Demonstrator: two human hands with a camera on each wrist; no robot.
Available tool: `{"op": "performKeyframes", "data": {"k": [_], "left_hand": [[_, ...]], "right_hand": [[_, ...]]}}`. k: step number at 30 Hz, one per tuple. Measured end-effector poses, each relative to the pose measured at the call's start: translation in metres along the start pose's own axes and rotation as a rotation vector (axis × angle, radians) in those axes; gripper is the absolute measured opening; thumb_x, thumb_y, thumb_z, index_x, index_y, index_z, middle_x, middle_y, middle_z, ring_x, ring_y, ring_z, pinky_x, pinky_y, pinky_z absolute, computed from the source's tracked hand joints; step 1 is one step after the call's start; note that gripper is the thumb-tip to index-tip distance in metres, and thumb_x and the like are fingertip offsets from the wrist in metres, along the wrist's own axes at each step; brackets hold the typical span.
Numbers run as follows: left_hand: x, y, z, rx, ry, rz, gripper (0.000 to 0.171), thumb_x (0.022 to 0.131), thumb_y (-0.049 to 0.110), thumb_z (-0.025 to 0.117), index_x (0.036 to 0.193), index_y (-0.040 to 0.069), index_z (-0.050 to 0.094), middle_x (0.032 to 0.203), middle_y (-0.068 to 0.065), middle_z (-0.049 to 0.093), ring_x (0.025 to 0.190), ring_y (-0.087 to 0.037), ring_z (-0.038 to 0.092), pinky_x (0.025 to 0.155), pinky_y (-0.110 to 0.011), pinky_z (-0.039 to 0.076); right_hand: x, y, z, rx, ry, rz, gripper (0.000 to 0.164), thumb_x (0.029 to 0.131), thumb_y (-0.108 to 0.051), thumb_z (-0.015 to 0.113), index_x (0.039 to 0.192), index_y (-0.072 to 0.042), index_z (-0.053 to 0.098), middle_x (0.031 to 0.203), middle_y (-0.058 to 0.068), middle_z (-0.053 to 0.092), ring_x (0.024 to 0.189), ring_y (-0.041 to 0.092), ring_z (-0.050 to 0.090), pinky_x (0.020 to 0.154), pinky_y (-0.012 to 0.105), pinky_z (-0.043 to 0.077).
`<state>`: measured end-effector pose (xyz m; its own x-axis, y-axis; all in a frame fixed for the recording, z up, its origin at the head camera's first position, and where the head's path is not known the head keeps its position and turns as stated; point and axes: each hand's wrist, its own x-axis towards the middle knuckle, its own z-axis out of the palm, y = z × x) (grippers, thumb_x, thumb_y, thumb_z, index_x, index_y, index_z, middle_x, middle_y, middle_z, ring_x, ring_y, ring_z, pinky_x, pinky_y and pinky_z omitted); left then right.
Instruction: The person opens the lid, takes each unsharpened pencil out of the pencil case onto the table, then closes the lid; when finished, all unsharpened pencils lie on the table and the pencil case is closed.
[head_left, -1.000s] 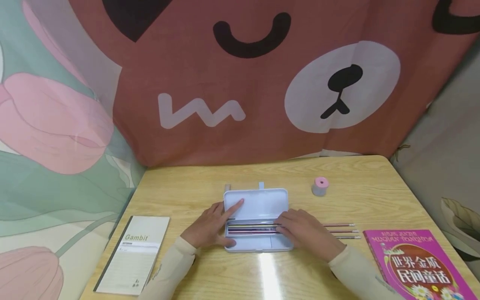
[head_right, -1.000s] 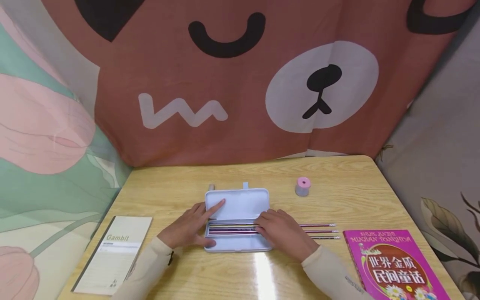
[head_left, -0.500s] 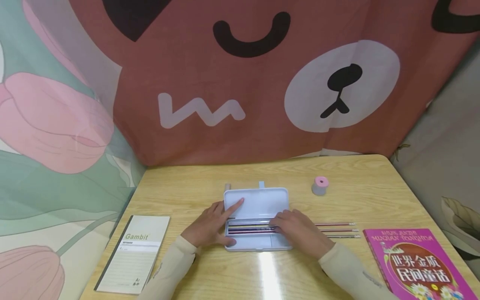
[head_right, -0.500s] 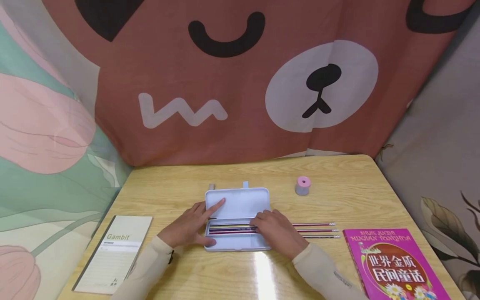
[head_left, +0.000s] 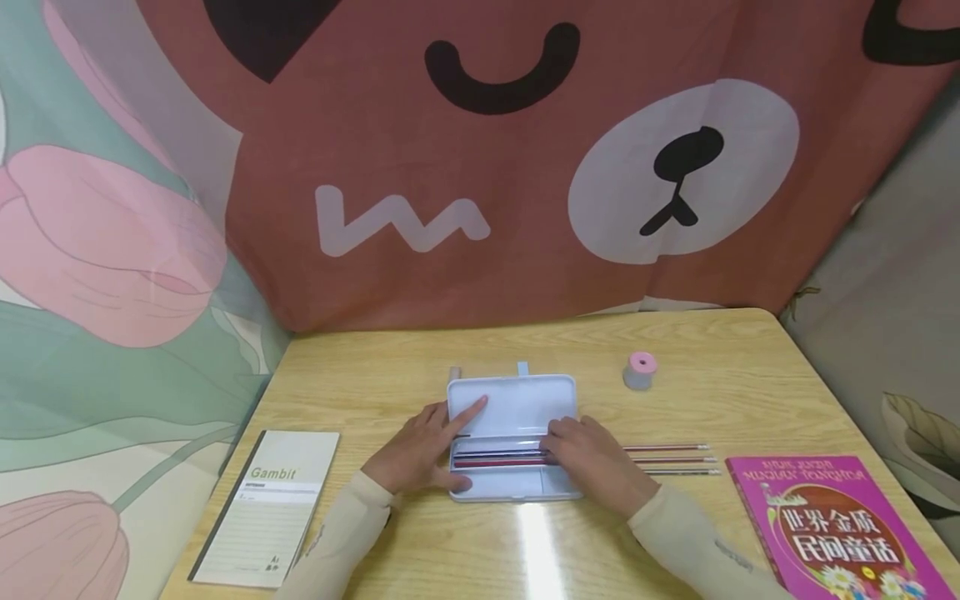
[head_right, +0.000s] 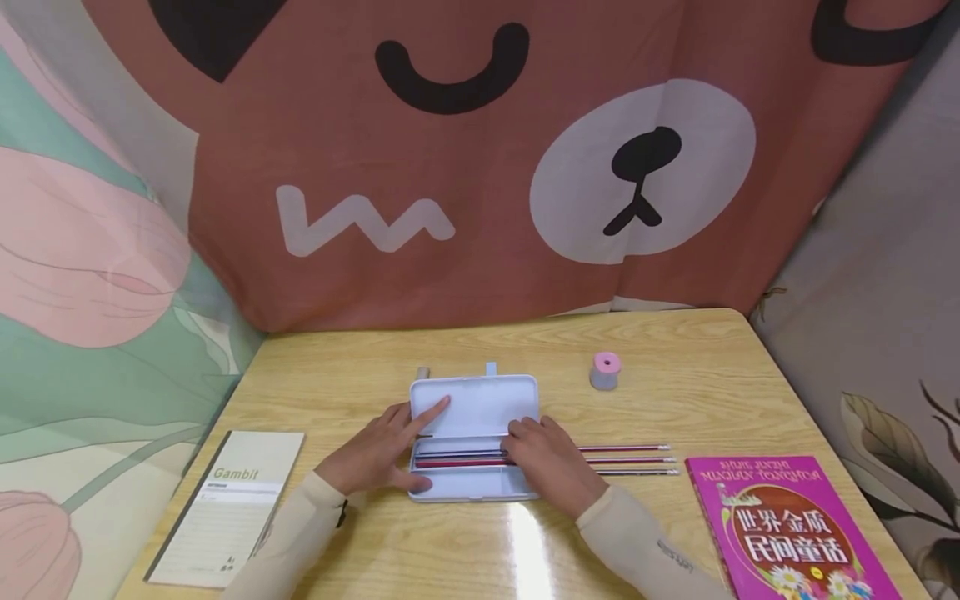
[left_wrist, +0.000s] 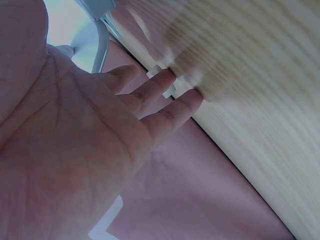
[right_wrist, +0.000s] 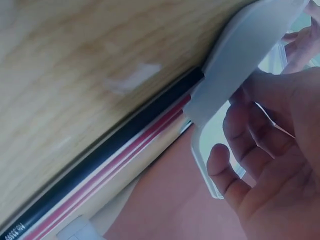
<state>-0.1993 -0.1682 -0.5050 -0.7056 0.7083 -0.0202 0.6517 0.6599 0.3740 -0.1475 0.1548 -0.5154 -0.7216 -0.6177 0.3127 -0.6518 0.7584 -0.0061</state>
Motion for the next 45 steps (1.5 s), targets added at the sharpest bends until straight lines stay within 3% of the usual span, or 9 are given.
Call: {"op": "performKeyframes", "data": {"k": [6,11,16,24,30,37,42,45], "left_hand": [[0.000,-0.001,0.000,-0.001,0.000,0.005,0.120,0.086,0.043,0.096,0.178,0.019,0.022,0.149,-0.020,0.054,0.140,-0.038,0.051,0.118,-0.059,0.044],[0.000,-0.002,0.000,0.011,0.014,0.021,0.121,0.085,0.043,0.096,0.178,0.017,0.024,0.145,-0.020,0.055,0.137,-0.038,0.053,0.115,-0.059,0.046],[-0.001,-0.004,0.000,0.004,0.011,0.012,0.121,0.085,0.043,0.096,0.178,0.019,0.023,0.145,-0.020,0.055,0.137,-0.038,0.052,0.115,-0.059,0.046],[-0.001,-0.003,0.000,-0.002,0.006,0.009,0.121,0.084,0.043,0.097,0.178,0.018,0.024,0.142,-0.020,0.055,0.136,-0.038,0.053,0.115,-0.059,0.046],[-0.001,-0.003,0.001,0.010,0.006,0.004,0.122,0.084,0.044,0.097,0.178,0.019,0.023,0.139,-0.017,0.056,0.133,-0.035,0.053,0.112,-0.057,0.047],[0.000,-0.003,0.001,0.006,0.000,0.003,0.122,0.084,0.045,0.096,0.178,0.020,0.022,0.142,-0.018,0.055,0.134,-0.035,0.053,0.112,-0.057,0.047],[0.001,-0.003,0.002,0.018,0.007,0.011,0.122,0.084,0.045,0.097,0.178,0.019,0.023,0.140,-0.017,0.056,0.133,-0.035,0.054,0.112,-0.057,0.048],[0.001,-0.003,0.002,0.014,0.004,0.011,0.123,0.084,0.045,0.097,0.178,0.019,0.023,0.138,-0.016,0.056,0.131,-0.034,0.053,0.111,-0.056,0.048]], "right_hand": [[-0.003,0.002,-0.002,-0.002,0.025,0.008,0.029,0.084,0.003,0.086,0.103,-0.017,0.079,0.099,-0.005,0.068,0.089,0.014,0.061,0.074,0.030,0.047],[-0.017,0.013,-0.024,0.033,-0.018,0.076,0.036,0.084,0.004,0.088,0.113,-0.017,0.080,0.110,-0.005,0.072,0.100,0.015,0.067,0.084,0.036,0.054],[-0.041,0.034,-0.045,-0.009,-0.060,0.131,0.031,0.086,-0.004,0.090,0.111,-0.020,0.082,0.109,-0.007,0.073,0.102,0.014,0.069,0.084,0.036,0.054],[-0.093,0.066,-0.067,-0.073,-0.074,0.141,0.039,0.076,0.002,0.096,0.101,-0.025,0.081,0.097,-0.012,0.068,0.091,0.013,0.069,0.076,0.037,0.053],[-0.122,0.080,-0.072,-0.020,-0.107,0.247,0.030,0.083,-0.005,0.094,0.098,-0.027,0.082,0.093,-0.016,0.067,0.088,0.012,0.070,0.075,0.039,0.054],[-0.141,0.081,-0.070,0.018,-0.180,0.339,0.028,0.085,-0.005,0.091,0.097,-0.029,0.081,0.097,-0.014,0.072,0.093,0.016,0.073,0.081,0.044,0.058],[-0.145,0.079,-0.063,0.013,-0.151,0.332,0.026,0.083,-0.007,0.091,0.095,-0.027,0.081,0.101,-0.009,0.075,0.097,0.020,0.073,0.084,0.044,0.059],[-0.145,0.078,-0.057,0.001,-0.103,0.303,0.026,0.079,-0.009,0.094,0.092,-0.027,0.080,0.096,-0.011,0.073,0.091,0.018,0.072,0.077,0.039,0.056]]}}
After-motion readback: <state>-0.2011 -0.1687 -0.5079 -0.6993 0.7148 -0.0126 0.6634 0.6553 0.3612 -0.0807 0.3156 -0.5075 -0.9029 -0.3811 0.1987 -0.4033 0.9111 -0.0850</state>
